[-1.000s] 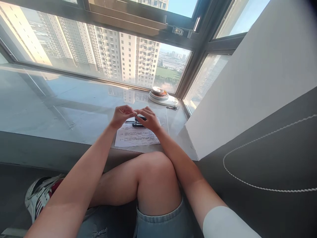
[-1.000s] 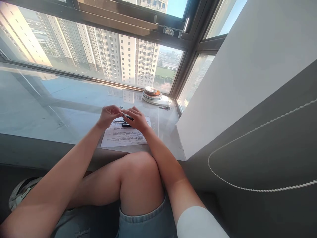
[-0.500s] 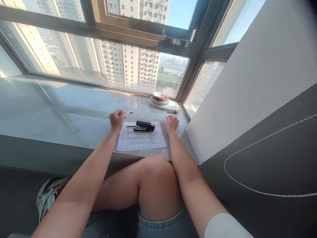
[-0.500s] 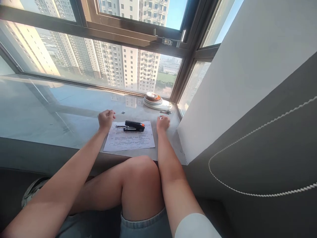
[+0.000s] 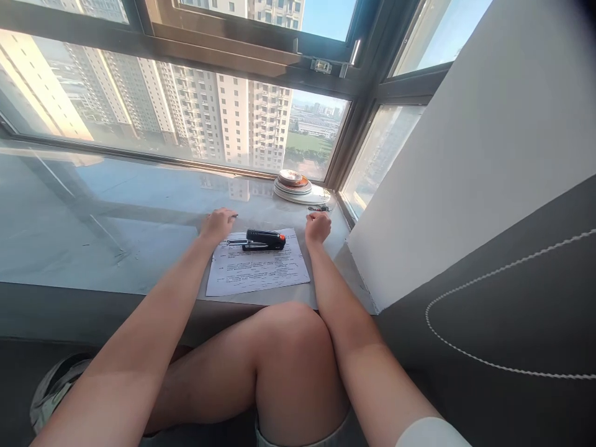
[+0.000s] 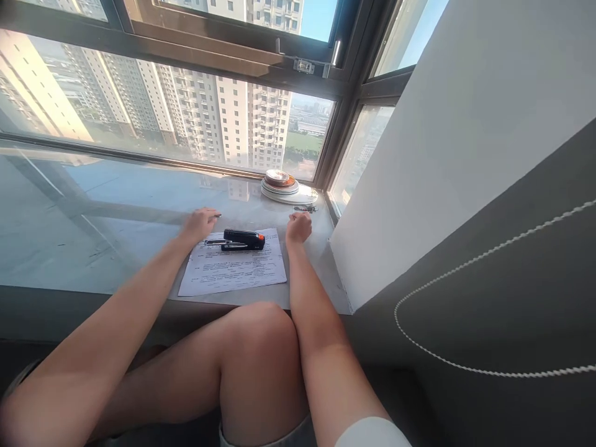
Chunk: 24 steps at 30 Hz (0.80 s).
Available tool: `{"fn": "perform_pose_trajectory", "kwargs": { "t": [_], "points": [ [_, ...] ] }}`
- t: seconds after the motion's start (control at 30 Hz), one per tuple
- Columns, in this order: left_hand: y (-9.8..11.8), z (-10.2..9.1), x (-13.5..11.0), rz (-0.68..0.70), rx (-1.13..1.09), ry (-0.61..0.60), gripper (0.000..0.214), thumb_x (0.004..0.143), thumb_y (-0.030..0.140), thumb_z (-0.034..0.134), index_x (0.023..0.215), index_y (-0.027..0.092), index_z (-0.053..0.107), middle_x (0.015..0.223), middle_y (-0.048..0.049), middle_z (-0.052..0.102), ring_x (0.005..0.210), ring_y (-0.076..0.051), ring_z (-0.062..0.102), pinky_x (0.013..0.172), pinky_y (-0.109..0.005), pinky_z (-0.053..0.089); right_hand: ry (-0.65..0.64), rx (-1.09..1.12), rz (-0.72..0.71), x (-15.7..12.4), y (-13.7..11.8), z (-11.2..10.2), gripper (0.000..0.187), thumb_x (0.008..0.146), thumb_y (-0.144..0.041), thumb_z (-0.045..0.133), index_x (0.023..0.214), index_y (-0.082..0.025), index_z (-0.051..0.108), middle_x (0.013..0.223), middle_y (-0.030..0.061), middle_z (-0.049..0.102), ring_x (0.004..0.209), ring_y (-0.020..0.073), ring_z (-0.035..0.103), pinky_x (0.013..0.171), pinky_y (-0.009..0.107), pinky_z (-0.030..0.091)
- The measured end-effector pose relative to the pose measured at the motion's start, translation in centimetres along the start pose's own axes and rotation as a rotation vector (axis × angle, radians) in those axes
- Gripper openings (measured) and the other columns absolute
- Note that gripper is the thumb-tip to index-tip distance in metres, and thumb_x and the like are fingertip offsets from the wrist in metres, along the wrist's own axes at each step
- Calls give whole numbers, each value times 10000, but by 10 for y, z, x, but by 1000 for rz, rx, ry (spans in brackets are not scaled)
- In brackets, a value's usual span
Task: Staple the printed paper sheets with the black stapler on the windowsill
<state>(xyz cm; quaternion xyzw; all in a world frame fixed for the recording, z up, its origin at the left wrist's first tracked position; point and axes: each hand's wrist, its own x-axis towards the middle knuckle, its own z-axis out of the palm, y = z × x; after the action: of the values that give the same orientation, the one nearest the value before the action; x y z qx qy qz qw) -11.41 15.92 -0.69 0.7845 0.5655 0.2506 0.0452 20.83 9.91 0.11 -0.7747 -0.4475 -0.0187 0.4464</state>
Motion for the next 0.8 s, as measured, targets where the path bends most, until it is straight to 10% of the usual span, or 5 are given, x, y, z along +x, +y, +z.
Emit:
{"fn": "perform_pose_trajectory", "kwargs": {
  "t": [0.23, 0.4, 0.57, 0.8],
  "points": [
    [3, -7, -7, -84, -40, 70, 109, 848, 220, 641, 900, 222, 736, 944, -115, 745, 1044, -329, 661, 912, -412, 504, -115, -44, 85, -2, 4, -4, 252, 737, -45, 563, 835, -181, 752, 920, 100, 682, 804, 219, 620, 720, 310, 481],
    [0, -3, -4, -40, -174, 129, 136, 806, 145, 665, 925, 206, 689, 972, -92, 708, 931, -258, 647, 859, -366, 513, 41, 237, -260, -12, -19, -4, 242, 872, -165, 503, 961, -184, 728, 957, 84, 655, 868, 207, 590, 827, 342, 489],
    [-1, -6, -3, 42, -327, 240, 126, 902, 190, 558, 868, 188, 679, 969, -84, 662, 833, -192, 613, 835, -338, 514, -312, 604, -698, -39, -57, -14, 332, 1006, -450, 495, 955, -218, 728, 912, 57, 666, 869, 188, 590, 836, 340, 490],
    [9, -13, -9, 110, -407, 208, 206, 986, 312, 477, 922, 215, 647, 813, -56, 632, 797, -207, 583, 811, -355, 488, -769, 515, -1000, -57, -65, -9, 411, 867, -530, 728, 1166, -249, 741, 1031, 50, 733, 954, 212, 652, 929, 369, 489]
  ]
}}
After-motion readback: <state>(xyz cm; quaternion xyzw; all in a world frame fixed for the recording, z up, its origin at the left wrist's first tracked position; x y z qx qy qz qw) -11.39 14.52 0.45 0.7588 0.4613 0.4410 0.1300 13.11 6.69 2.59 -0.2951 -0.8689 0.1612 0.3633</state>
